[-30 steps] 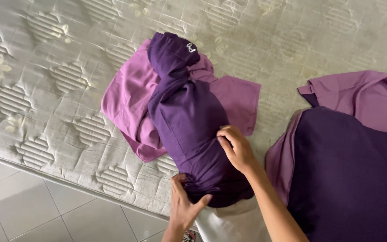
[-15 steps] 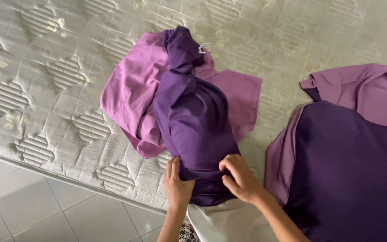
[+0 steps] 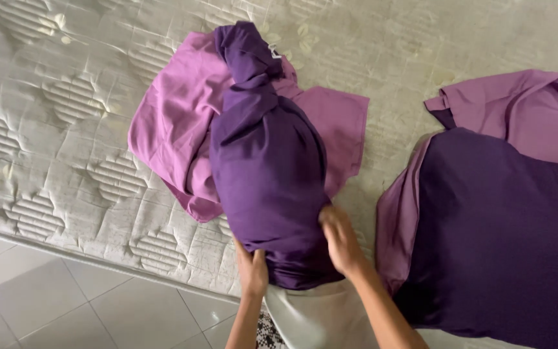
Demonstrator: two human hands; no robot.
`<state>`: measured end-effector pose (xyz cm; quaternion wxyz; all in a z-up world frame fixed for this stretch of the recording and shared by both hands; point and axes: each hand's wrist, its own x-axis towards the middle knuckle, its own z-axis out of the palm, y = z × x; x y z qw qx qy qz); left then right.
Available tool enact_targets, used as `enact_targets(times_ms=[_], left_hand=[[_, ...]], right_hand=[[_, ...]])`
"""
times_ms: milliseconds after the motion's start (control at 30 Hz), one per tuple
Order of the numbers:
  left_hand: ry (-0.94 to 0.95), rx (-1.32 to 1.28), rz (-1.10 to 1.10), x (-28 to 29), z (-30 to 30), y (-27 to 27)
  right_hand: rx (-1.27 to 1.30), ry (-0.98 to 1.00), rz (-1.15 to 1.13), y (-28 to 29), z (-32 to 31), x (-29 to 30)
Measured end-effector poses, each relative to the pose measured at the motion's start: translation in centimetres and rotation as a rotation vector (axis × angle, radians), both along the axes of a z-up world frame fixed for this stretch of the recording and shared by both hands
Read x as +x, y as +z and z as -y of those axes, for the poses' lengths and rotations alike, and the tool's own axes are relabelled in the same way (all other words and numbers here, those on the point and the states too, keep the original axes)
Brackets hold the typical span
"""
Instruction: The person places a white cylindrical pillow on a mattress and proceeds to put a purple pillowcase onto it. They align the pillowcase opening with one end of the pillow and pull the fabric over the entire length, smoothing it out by hand until the pillow is fully covered.
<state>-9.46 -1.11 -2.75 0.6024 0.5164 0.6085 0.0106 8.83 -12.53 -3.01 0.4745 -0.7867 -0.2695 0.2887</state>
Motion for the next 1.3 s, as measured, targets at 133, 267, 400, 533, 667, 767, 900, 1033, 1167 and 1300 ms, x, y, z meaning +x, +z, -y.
enact_targets(times_ms=[133,267,400,533,667,767,900,1033,1167,1300], left_hand=[[0.057,0.069,0.129,0.0,-1.3,-0.8],[0.101,-0.041,0.266,2.4,-2.9,0.4],[0.104,0.064,0.392,6.4,-2.2,3.0],[-0.004,0.158,0.181,6.9,-0.7,1.9],[-0.111,-0.21,0.136,7.8,1.2,8.0],[-0.109,-0.038,0.238,6.0,2.2,4.2],[-0.105,-0.166,0.426,4.4,-4.3,1.8],[-0.016,0.074,0.307,2.9,-6.3,-1.3],[-0.081,0.679,0.147,3.3,-2.2,1.8],[-0.376,1.0,0.046,5.3,-0.9,3.9]], right_hand=[[-0.197,0.37,0.235,8.1,2.5,-3.3],[-0.106,0.177,0.237,9.8,-1.1,2.5],[0.024,-0.07,-0.108,4.9,1.3,3.7],[-0.629,-0.244,-0.35,4.6,8.3,1.6],[-0.649,-0.356,-0.559,-2.3,15.5,-0.2],[-0.801,-0.544,-0.494,11.8,6.9,-0.2],[-0.442,-0.327,-0.123,10.6,7.6,-5.3],[-0.62,-0.052,0.112,4.0,4.1,-11.5],[-0.482,0.301,0.182,-2.7,6.8,-14.6],[-0.463,0.525,-0.455,12.3,1.2,-3.3]])
